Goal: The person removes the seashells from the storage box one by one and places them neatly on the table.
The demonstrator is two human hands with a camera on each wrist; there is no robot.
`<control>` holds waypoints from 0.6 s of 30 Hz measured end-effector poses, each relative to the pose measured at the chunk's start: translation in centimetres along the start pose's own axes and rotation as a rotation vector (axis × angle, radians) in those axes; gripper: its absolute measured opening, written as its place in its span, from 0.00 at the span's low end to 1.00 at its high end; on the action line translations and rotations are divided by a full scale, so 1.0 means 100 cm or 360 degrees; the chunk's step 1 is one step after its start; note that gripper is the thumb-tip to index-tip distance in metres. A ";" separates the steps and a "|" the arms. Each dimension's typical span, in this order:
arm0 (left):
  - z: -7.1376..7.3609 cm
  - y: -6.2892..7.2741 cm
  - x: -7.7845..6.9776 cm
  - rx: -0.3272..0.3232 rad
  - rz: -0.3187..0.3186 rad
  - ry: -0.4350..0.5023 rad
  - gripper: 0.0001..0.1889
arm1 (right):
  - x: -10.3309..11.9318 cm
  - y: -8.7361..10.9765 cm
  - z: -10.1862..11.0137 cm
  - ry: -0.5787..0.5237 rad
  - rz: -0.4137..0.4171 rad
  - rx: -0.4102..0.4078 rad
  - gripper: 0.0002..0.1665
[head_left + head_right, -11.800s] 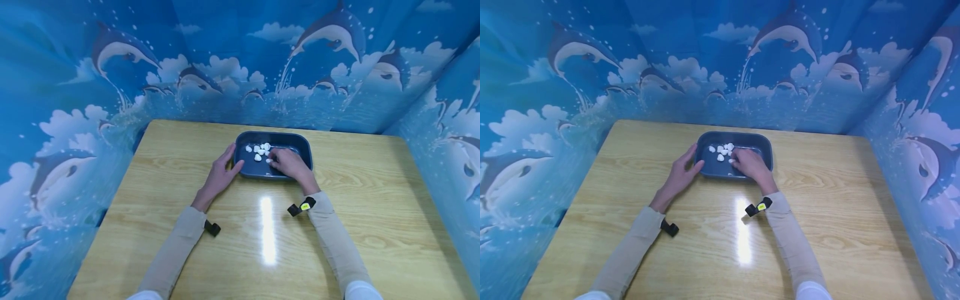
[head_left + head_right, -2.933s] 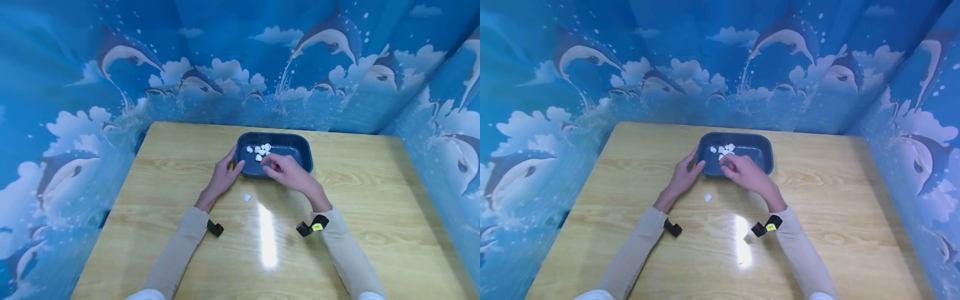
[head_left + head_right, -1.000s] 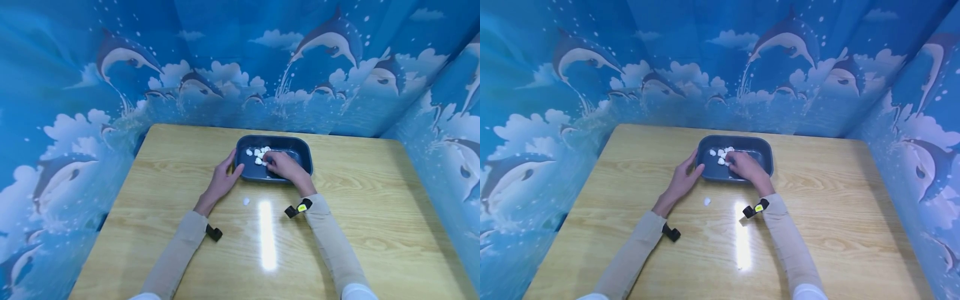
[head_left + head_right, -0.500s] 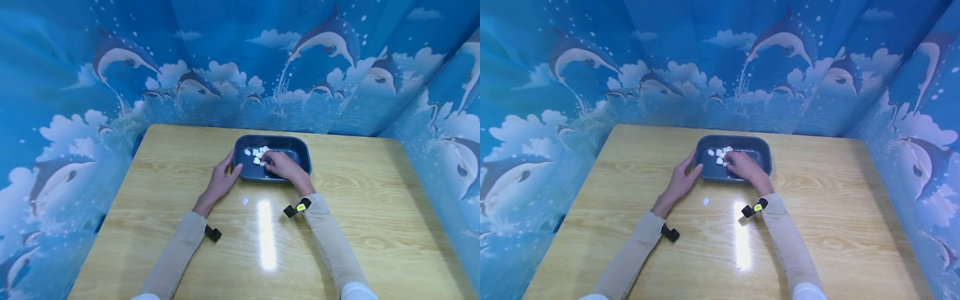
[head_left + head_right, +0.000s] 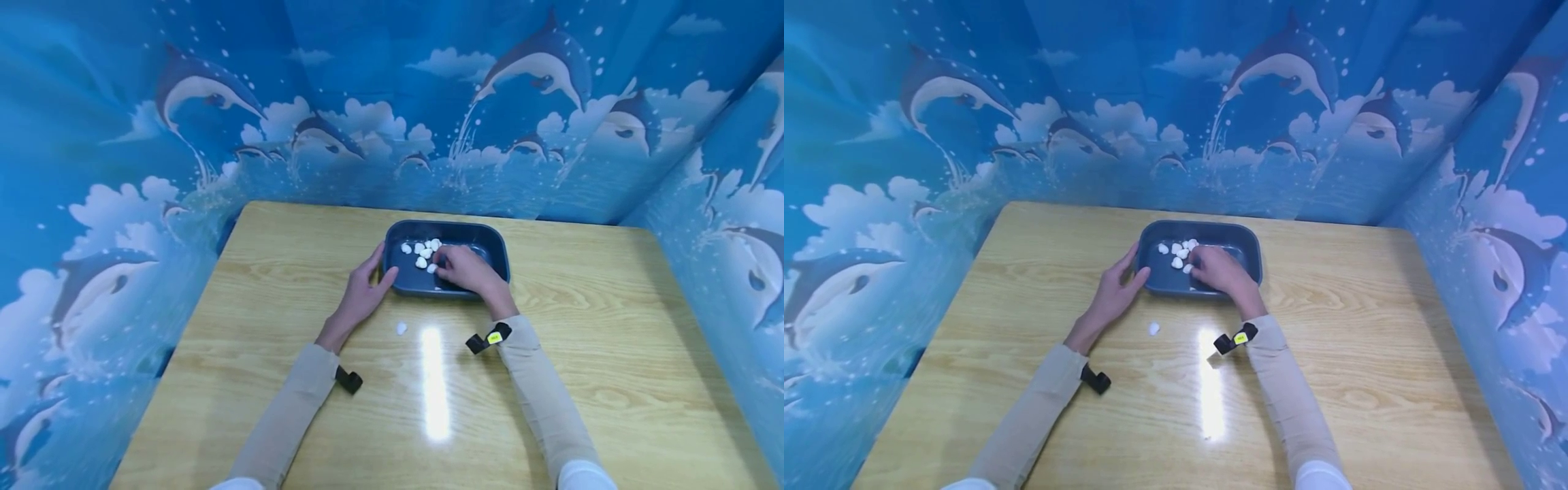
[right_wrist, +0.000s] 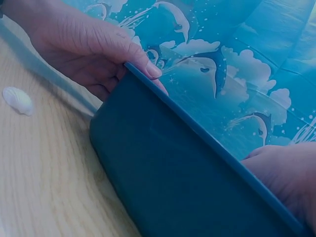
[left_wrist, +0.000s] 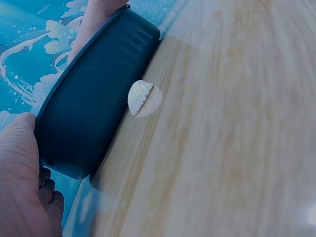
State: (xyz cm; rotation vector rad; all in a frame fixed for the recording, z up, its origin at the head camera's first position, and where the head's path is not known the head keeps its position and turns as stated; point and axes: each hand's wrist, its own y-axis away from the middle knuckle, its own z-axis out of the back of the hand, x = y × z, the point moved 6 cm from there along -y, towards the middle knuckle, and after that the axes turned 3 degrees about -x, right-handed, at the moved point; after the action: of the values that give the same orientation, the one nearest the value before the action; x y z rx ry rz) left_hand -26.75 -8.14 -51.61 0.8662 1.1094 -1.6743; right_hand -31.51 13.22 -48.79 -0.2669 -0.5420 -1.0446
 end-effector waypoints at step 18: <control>0.000 0.000 0.000 0.0006 0.0021 0.0017 0.38 | 0.001 0.000 -0.005 -0.0010 0.0026 0.0048 0.11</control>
State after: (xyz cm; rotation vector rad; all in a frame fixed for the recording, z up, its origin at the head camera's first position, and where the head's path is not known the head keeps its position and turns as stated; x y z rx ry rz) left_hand -26.72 -8.16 -51.58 0.8841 1.1063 -1.6632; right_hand -31.29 12.96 -49.13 -0.2474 -0.5599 -1.0192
